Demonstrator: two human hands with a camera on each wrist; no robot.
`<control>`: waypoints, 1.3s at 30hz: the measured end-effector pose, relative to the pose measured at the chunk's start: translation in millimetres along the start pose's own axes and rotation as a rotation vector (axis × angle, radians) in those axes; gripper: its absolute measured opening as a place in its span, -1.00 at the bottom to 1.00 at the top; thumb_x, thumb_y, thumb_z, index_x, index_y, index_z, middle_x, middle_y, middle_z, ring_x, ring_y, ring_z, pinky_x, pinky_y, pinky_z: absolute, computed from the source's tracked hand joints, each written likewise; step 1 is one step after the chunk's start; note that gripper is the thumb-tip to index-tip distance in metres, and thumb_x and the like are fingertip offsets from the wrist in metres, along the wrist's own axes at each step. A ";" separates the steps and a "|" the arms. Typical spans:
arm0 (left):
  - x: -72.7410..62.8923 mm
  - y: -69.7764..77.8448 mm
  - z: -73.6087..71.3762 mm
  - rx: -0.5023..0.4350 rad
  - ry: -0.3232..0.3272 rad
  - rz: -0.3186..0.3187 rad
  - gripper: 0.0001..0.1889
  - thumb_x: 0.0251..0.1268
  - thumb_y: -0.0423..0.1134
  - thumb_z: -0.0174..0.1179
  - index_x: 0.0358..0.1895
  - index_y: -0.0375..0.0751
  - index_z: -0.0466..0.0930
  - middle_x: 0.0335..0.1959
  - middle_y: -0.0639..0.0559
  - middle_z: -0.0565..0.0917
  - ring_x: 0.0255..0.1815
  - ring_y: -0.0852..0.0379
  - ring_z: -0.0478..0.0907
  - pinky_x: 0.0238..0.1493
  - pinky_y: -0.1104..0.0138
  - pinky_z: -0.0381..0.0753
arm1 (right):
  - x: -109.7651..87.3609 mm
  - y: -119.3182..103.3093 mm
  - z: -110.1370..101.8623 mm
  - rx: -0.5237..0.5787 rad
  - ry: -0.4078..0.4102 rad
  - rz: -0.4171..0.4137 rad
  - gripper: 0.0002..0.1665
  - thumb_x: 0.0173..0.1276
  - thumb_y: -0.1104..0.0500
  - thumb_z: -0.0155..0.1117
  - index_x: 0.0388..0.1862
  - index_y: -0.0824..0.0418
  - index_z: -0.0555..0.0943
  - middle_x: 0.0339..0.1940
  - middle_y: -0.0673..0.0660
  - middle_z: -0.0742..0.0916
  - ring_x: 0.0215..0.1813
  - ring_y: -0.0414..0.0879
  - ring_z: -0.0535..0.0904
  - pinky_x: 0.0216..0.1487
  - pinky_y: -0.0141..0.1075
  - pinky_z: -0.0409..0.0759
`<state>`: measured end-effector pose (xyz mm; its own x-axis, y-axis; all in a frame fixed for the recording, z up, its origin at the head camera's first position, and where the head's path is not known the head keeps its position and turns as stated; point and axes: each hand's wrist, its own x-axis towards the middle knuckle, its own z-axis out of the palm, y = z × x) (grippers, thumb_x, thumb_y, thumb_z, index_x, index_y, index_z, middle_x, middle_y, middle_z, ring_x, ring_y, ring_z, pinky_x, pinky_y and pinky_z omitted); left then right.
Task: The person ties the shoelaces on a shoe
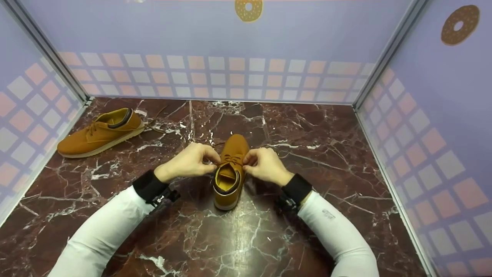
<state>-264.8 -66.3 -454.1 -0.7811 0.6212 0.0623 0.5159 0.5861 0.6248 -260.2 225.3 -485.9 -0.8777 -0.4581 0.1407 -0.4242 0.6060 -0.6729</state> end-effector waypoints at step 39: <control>-4.5 -22.2 -9.8 -0.601 -0.184 -0.127 -0.83 0.57 -0.34 0.35 -0.07 -0.42 0.82 -0.37 0.00 0.82 -0.44 0.25 0.69 -0.33 0.43 0.73 | -3.9 2.4 -8.0 0.004 -0.155 -0.002 -0.86 0.49 0.31 0.44 -0.15 0.32 0.90 -0.23 0.24 0.93 -0.43 -0.37 0.55 -0.35 -0.53 0.47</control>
<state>-276.2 -87.2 -460.6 -0.7223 0.6768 -0.1419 0.0945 0.2999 0.9493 -259.5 233.8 -482.3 -0.8319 -0.5541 0.0289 -0.4249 0.6028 -0.6754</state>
